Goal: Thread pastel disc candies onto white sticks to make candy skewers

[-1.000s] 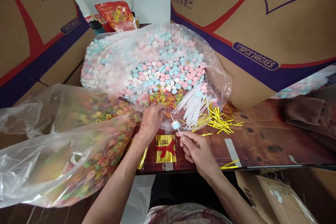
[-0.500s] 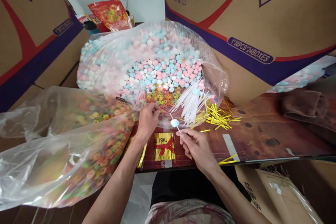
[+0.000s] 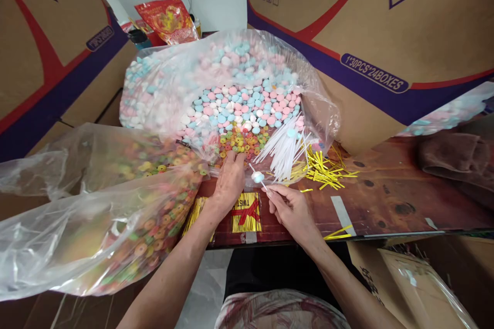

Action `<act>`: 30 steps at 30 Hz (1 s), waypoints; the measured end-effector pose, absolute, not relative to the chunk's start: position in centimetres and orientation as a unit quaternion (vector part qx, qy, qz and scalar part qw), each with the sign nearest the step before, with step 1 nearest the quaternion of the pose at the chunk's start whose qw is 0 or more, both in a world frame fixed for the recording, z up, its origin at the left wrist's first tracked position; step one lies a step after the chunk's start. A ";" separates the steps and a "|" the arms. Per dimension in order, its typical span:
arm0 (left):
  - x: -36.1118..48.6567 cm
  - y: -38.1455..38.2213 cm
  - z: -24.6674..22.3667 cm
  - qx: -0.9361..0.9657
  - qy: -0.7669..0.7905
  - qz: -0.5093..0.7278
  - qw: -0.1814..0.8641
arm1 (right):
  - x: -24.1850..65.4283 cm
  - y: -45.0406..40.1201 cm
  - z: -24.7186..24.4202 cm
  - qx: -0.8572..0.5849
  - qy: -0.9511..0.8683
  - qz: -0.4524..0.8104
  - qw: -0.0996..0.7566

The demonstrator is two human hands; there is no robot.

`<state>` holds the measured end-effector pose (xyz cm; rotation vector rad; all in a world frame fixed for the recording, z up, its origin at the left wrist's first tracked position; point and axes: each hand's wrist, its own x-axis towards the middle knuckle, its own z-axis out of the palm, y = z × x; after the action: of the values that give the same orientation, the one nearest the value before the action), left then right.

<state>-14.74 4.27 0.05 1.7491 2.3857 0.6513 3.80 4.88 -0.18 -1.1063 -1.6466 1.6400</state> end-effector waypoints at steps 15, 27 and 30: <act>-15.2 3.5 -0.7 0.594 0.745 0.293 0.076 | 4.0 5.2 -0.3 -0.411 -0.674 0.547 0.279; -15.2 3.2 -0.2 0.665 0.716 0.202 0.058 | 4.5 5.4 0.1 -0.406 -0.683 0.534 0.290; -15.1 3.5 -0.6 0.589 0.730 0.326 0.116 | 4.7 5.4 0.1 -0.406 -0.687 0.530 0.285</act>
<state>-15.13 3.49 -0.62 1.7251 2.1383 0.9559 4.74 5.39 0.06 -1.0861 -1.8379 1.4184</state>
